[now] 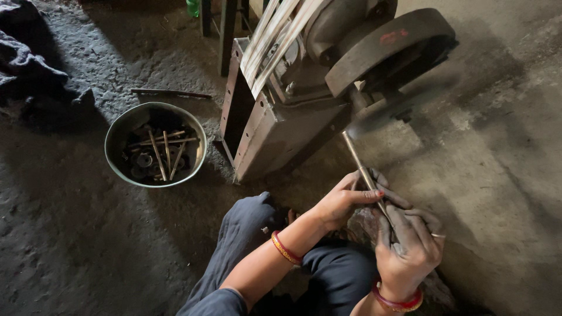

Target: The person sits on the floor and uses a bench grinder to smooth and shape a metal rod. They hold the rod with both hands, pressing it against the spinning wheel and rotating it to grind different sections. A metal bowl containing other rods is visible nearby.

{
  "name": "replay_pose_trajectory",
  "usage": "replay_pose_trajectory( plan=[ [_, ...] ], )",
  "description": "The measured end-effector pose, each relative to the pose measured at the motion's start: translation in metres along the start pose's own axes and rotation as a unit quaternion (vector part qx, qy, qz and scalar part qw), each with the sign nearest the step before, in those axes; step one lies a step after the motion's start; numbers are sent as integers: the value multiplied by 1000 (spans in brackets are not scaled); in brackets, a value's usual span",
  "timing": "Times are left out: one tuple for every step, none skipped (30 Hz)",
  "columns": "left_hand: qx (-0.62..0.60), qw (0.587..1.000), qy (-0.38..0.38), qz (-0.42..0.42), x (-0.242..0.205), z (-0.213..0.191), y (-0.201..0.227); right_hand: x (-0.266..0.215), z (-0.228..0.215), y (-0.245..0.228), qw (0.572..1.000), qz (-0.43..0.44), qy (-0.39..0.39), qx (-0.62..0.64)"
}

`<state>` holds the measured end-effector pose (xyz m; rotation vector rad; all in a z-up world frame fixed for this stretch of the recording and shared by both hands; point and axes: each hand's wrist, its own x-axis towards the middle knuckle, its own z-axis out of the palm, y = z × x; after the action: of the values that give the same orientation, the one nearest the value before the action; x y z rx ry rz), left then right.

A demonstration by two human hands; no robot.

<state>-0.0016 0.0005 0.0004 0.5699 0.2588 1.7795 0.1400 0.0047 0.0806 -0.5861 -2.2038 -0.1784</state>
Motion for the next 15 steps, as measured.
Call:
replay_pose_trajectory(
  plan=[
    [21,1000,11,12,2,0,-2,0,0,1,1000,7,-9,-1],
    [42,999,21,25,3,-1,-5,0,1,2,1000,14,-18,-2],
    [48,998,34,28,3,-2,-8,0,1,2,1000,19,-16,11],
    [54,997,46,31,4,-2,-10,1,3,3,999,24,-13,24],
    [61,996,58,34,5,-3,-11,2,4,3,999,29,-10,37],
    [73,994,58,50,5,-3,-13,1,4,3,998,33,-5,56],
    [85,993,58,66,5,-2,-13,1,5,3,997,38,0,74],
    [97,990,57,82,5,0,-13,1,6,3,995,41,6,92],
    [114,988,59,89,4,1,-12,0,7,2,993,59,7,100],
    [130,985,62,97,2,4,-11,0,8,2,991,77,7,109],
    [146,982,65,105,0,7,-9,1,8,2,989,94,7,118],
    [167,977,59,117,-3,10,-8,0,8,1,990,94,9,101],
    [187,972,54,130,-6,13,-7,0,9,1,992,93,12,84],
    [208,967,47,141,-9,16,-6,-1,9,0,993,95,15,66],
    [200,970,40,134,-9,17,-4,0,11,0,994,87,21,60]
  ],
)
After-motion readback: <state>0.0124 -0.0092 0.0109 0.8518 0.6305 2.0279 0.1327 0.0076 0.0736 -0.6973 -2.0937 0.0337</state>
